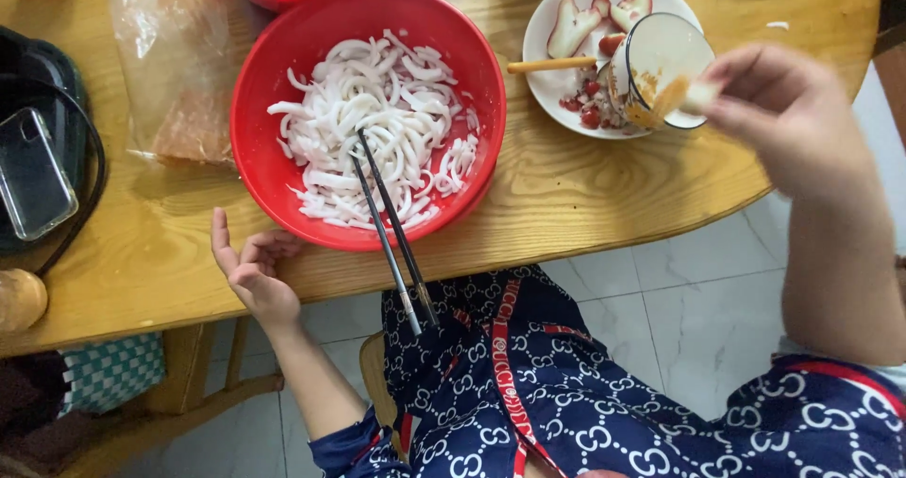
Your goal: Mixing shredded ingredients in a bowl with chopsticks and handling fruit pieces on a plate.
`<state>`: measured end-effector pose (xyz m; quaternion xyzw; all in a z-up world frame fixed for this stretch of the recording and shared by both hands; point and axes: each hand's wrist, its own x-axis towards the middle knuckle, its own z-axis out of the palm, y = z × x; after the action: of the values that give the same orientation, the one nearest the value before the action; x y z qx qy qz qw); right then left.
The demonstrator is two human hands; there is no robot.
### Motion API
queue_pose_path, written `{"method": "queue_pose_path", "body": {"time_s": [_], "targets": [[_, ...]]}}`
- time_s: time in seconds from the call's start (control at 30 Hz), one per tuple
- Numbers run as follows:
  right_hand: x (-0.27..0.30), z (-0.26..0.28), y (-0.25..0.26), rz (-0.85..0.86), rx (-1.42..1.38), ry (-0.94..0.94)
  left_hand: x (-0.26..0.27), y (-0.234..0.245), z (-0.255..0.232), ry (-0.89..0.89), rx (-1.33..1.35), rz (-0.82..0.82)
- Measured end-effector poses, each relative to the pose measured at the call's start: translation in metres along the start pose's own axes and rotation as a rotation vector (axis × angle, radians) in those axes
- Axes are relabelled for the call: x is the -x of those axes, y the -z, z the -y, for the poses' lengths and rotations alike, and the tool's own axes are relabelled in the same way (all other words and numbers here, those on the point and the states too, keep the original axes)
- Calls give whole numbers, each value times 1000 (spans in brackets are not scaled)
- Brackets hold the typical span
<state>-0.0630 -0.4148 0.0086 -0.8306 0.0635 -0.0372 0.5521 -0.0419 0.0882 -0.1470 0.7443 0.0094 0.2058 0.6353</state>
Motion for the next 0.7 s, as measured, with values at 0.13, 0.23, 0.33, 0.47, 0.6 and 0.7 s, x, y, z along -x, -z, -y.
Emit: {"method": "queue_pose_path", "body": {"time_s": [0.13, 0.23, 0.33, 0.47, 0.6, 0.7], "targets": [[43, 55, -37, 240, -189, 161, -1, -1, 1, 24, 59, -11], [68, 91, -57, 526, -254, 376, -1, -3, -6, 24, 59, -1], [74, 110, -74, 841, -271, 567, 0, -2, -6, 32, 69, 8], [78, 104, -105, 962, -435, 810, -1, -3, 9, -43, 81, -9], [88, 68, -132, 853, -623, 1002, -1, 0, 11, -53, 79, 12], [94, 54, -142, 710, -694, 1060, -1, 0, 12, -66, 98, 11]]}}
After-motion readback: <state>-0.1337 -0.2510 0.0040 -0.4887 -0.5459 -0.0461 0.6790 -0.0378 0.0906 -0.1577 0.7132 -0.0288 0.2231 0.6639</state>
